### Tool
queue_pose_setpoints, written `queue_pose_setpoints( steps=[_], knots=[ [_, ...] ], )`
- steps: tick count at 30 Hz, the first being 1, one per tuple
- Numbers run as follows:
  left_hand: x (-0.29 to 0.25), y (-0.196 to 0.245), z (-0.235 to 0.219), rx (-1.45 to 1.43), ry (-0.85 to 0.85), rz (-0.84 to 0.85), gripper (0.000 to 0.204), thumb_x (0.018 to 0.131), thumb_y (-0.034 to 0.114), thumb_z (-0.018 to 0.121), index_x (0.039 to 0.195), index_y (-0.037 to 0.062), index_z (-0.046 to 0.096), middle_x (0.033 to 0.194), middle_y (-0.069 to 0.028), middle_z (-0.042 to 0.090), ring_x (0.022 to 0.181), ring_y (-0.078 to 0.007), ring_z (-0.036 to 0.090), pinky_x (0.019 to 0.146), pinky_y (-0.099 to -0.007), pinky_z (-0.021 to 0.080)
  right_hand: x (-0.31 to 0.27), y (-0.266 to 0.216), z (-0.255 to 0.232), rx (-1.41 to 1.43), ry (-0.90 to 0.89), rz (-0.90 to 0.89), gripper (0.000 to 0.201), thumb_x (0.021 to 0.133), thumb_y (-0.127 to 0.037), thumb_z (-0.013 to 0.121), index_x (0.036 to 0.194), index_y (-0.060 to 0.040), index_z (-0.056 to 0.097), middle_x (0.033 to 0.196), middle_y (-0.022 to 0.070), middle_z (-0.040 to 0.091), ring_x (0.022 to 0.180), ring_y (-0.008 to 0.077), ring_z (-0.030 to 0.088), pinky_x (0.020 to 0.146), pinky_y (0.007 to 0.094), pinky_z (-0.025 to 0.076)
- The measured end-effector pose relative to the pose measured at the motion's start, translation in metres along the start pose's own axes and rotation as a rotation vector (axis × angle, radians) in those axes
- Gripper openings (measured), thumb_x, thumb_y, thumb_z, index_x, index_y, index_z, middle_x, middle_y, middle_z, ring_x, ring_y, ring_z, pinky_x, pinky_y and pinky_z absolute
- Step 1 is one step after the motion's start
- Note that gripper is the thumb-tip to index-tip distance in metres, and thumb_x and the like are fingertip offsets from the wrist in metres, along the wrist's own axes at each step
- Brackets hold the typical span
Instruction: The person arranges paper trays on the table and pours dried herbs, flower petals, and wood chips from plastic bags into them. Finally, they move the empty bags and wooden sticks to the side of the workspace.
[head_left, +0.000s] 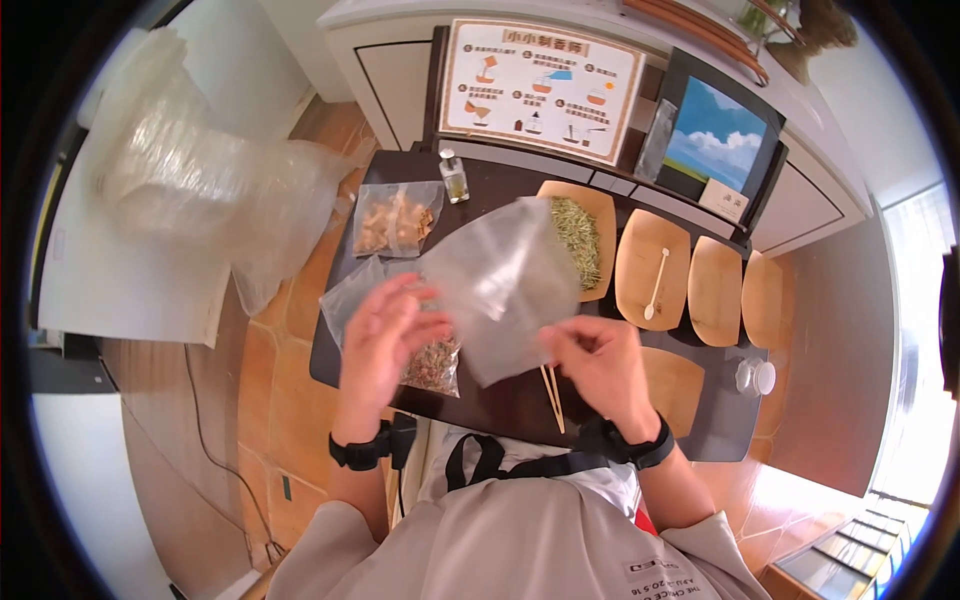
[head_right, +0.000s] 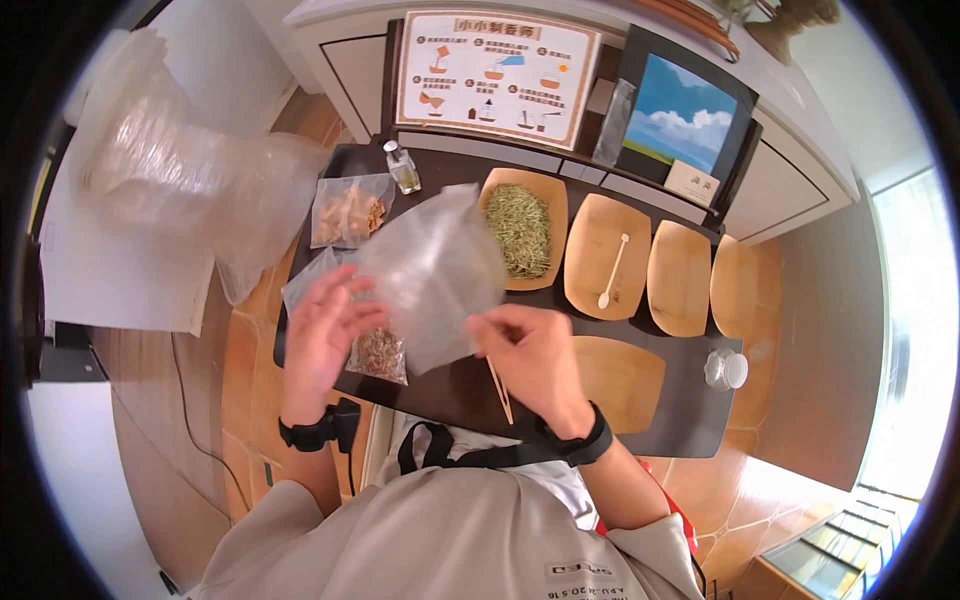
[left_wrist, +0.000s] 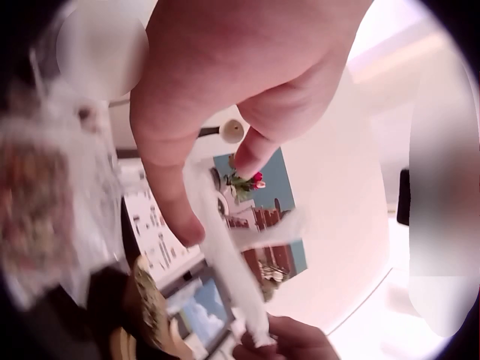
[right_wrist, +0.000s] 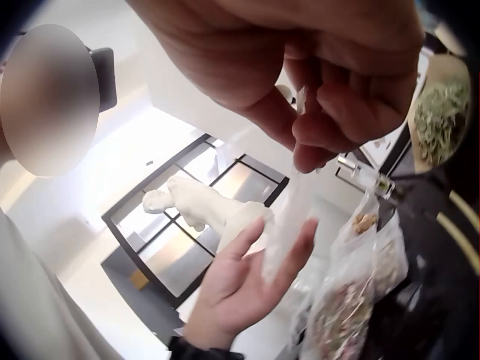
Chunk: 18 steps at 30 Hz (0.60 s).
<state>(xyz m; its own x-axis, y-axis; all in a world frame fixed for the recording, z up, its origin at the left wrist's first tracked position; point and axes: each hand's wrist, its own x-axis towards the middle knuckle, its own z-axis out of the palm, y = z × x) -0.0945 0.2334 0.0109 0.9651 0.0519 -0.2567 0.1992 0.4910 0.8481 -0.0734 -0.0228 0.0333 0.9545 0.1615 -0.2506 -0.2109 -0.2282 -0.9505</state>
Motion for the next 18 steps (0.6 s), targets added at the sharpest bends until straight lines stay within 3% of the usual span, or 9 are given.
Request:
queue_pose_setpoints(
  steps=[1,2,4,6,8,11,14,15,18],
  knots=[
    [-0.003,0.004,-0.007,0.078,0.148,0.157,0.027,0.099,0.011,0.063,0.124,0.0003,0.057,0.113,-0.0119,0.068,0.091,-0.0256,0.07,0.08,-0.0357,0.059,0.002,-0.005,-0.003,-0.041,0.072,-0.002,0.018,0.093,-0.012,0.069,0.091,0.005,0.074,0.067,0.0012,0.066,0.06,0.0039,0.055,0.056,0.0225,0.044],
    [-0.007,0.006,-0.021,0.071,0.164,0.157,0.027,0.099,0.011,0.063,0.124,0.0003,0.057,0.113,-0.0119,0.068,0.091,-0.0256,0.07,0.08,-0.0357,0.059,0.005,-0.006,-0.006,0.001,0.124,0.007,0.018,0.093,-0.012,0.069,0.089,0.0053,0.074,0.066,0.0007,0.065,0.06,0.0042,0.055,0.057,0.0223,0.045],
    [-0.015,0.009,-0.045,0.67,0.341,0.251,0.018,0.101,0.014,0.061,0.115,0.0022,0.061,0.1,-0.0049,0.067,0.08,-0.012,0.064,0.07,-0.0256,0.051,0.013,-0.003,-0.005,-0.098,0.223,-0.071,0.019,0.092,-0.012,0.07,0.087,0.0058,0.073,0.061,0.0025,0.063,0.058,0.0045,0.052,0.055,0.0243,0.044],
    [-0.026,0.0,-0.045,0.742,0.311,0.248,0.021,0.097,0.017,0.068,0.11,0.0019,0.06,0.092,-0.0031,0.065,0.073,-0.0059,0.056,0.065,-0.0214,0.045,0.027,0.001,0.004,-0.15,0.253,-0.123,0.019,0.092,-0.012,0.07,0.085,0.0059,0.072,0.059,0.0044,0.06,0.056,0.0057,0.05,0.054,0.0258,0.043],
    [-0.037,-0.005,-0.027,1.192,0.229,0.181,0.039,0.087,0.022,0.077,0.111,-0.0016,0.058,0.098,-0.0153,0.066,0.076,-0.0256,0.062,0.07,-0.0344,0.052,0.044,0.006,0.014,-0.202,0.281,-0.182,0.02,0.091,-0.012,0.071,0.084,0.0061,0.071,0.057,0.0063,0.058,0.054,0.0069,0.048,0.052,0.0273,0.042],
    [-0.048,-0.03,-0.012,1.346,0.28,0.335,0.056,0.081,0.025,0.081,0.121,-0.0045,0.055,0.108,-0.0224,0.062,0.095,-0.0374,0.062,0.084,-0.042,0.052,0.067,0.012,0.03,-0.166,0.238,-0.251,0.023,0.09,-0.017,0.072,0.084,0.0056,0.07,0.056,0.0122,0.055,0.049,0.0148,0.047,0.052,0.0311,0.043],
    [-0.05,-0.046,-0.016,1.288,0.301,0.222,0.064,0.082,0.026,0.081,0.129,-0.0061,0.051,0.117,-0.0245,0.06,0.11,-0.0429,0.057,0.094,-0.0458,0.048,0.075,0.007,0.034,-0.334,0.11,-0.201,0.029,0.09,-0.022,0.072,0.087,0.0075,0.069,0.056,0.0153,0.058,0.048,0.0231,0.054,0.054,0.0346,0.046],
    [-0.049,-0.048,-0.017,1.268,0.314,0.201,0.065,0.081,0.024,0.082,0.129,-0.0071,0.051,0.115,-0.0237,0.061,0.109,-0.0412,0.058,0.094,-0.0445,0.048,0.07,0.001,0.032,-0.421,0.081,-0.141,0.036,0.088,-0.025,0.074,0.095,0.009,0.068,0.06,0.0173,0.063,0.054,0.0323,0.062,0.058,0.0386,0.05],
    [-0.046,-0.054,-0.025,1.204,0.311,0.153,0.065,0.079,0.021,0.083,0.129,-0.0062,0.051,0.115,-0.0225,0.062,0.108,-0.0398,0.058,0.093,-0.0447,0.048,0.055,0.001,0.027,-0.637,0.143,-0.213,0.039,0.085,-0.025,0.075,0.102,0.0089,0.067,0.063,0.017,0.066,0.061,0.0343,0.067,0.061,0.0407,0.053]
  ],
)
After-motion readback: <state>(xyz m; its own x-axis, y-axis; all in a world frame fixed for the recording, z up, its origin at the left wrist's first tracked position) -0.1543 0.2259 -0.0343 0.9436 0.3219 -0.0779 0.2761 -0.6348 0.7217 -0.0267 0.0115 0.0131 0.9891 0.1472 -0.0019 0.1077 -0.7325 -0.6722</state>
